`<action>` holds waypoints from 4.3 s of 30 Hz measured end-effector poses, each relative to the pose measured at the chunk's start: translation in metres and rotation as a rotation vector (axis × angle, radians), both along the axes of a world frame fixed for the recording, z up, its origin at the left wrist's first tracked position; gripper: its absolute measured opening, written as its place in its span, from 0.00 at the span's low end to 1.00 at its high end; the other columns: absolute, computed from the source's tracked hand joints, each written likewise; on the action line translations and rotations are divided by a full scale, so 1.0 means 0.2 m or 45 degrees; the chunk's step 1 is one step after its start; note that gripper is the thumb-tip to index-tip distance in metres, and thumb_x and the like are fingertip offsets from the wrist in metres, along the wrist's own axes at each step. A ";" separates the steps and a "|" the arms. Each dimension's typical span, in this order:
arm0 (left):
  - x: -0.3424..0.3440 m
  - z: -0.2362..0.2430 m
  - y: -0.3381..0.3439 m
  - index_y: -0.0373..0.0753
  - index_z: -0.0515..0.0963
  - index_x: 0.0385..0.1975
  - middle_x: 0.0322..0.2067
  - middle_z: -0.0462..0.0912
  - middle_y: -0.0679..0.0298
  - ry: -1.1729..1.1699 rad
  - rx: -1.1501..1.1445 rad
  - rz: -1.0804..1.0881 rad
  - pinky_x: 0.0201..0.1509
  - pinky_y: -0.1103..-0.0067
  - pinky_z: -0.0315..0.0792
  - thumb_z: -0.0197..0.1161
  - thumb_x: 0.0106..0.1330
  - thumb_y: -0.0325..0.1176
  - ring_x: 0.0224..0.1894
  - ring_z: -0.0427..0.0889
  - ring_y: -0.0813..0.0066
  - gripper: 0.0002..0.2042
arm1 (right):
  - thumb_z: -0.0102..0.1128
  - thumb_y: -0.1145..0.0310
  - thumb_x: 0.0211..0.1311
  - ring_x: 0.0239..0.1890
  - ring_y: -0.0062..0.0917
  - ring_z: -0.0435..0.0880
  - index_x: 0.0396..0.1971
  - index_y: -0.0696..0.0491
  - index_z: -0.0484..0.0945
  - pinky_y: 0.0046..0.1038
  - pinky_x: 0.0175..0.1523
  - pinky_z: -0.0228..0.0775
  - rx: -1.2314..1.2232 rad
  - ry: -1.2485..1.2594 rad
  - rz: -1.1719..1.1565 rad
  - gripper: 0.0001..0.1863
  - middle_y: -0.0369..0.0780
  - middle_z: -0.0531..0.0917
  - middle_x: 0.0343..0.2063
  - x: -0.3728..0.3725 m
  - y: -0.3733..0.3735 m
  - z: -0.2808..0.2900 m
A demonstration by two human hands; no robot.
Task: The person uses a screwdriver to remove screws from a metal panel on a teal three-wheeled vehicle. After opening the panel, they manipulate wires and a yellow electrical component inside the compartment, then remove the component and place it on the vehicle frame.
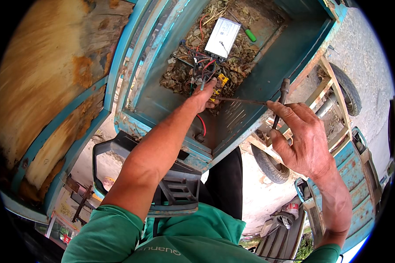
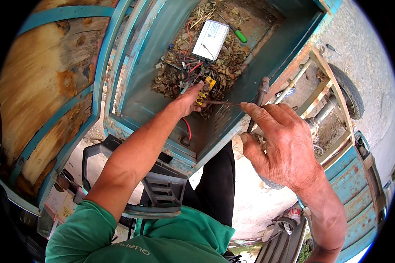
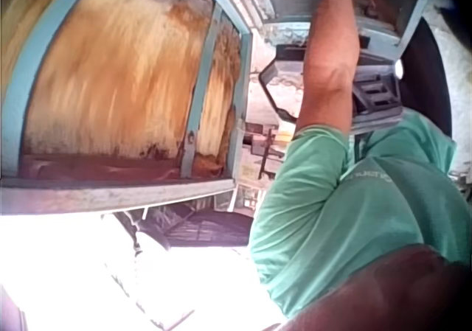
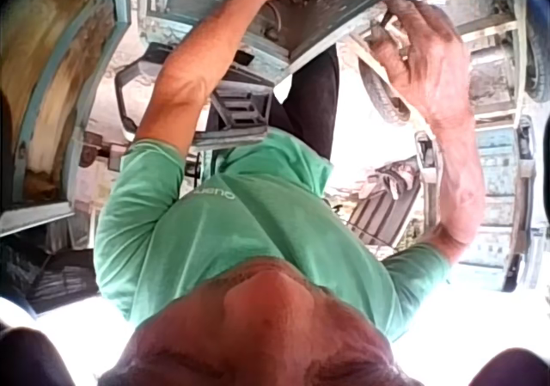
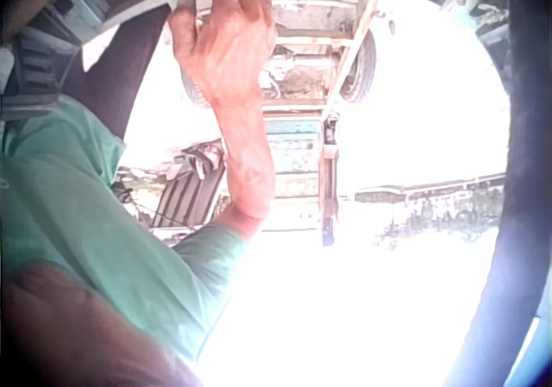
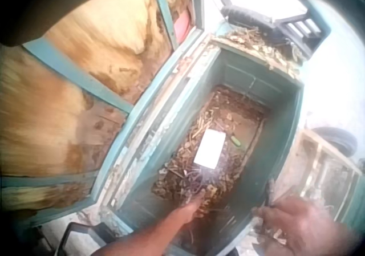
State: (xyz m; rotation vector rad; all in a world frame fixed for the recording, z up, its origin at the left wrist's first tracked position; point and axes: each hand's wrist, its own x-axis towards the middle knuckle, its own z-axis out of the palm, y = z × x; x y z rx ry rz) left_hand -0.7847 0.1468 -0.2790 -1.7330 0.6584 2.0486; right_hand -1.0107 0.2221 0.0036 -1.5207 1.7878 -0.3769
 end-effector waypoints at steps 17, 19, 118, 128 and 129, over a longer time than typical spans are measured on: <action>-0.02 0.06 -0.02 0.45 0.59 0.68 0.72 0.51 0.62 0.020 -0.007 -0.024 0.39 0.69 0.71 0.46 0.73 0.60 0.42 0.75 0.65 0.32 | 0.57 0.64 0.38 0.49 0.34 0.75 0.26 0.51 0.80 0.37 0.51 0.65 -0.338 0.334 0.356 0.12 0.37 0.77 0.41 0.01 0.02 -0.05; -0.01 0.05 -0.02 0.45 0.59 0.68 0.73 0.50 0.61 0.019 0.002 -0.018 0.37 0.71 0.72 0.46 0.72 0.60 0.40 0.76 0.67 0.32 | 0.62 0.69 0.37 0.43 0.33 0.75 0.29 0.52 0.81 0.36 0.46 0.66 -0.276 0.338 0.248 0.13 0.39 0.76 0.37 0.02 0.04 -0.05; 0.00 -0.01 0.00 0.48 0.59 0.68 0.71 0.52 0.60 0.023 0.049 0.085 0.28 0.78 0.74 0.46 0.73 0.57 0.30 0.80 0.72 0.29 | 0.52 0.73 0.70 0.21 0.24 0.71 0.41 0.62 0.76 0.30 0.30 0.65 0.334 -0.444 -0.585 0.08 0.41 0.72 0.20 0.05 0.03 -0.21; -0.01 -0.03 0.03 0.48 0.68 0.61 0.59 0.68 0.65 -0.044 -0.019 0.012 0.23 0.80 0.70 0.45 0.74 0.58 0.27 0.78 0.76 0.25 | 0.51 0.76 0.66 0.29 0.39 0.80 0.39 0.60 0.75 0.38 0.32 0.70 0.129 -0.258 -0.102 0.06 0.44 0.78 0.26 0.00 -0.04 -0.25; -0.02 -0.03 0.03 0.48 0.68 0.61 0.58 0.69 0.66 -0.058 -0.015 -0.010 0.23 0.80 0.69 0.45 0.74 0.58 0.27 0.78 0.76 0.25 | 0.51 0.78 0.63 0.30 0.42 0.81 0.38 0.60 0.75 0.39 0.32 0.71 0.006 -0.238 0.104 0.06 0.44 0.77 0.27 0.00 -0.03 -0.25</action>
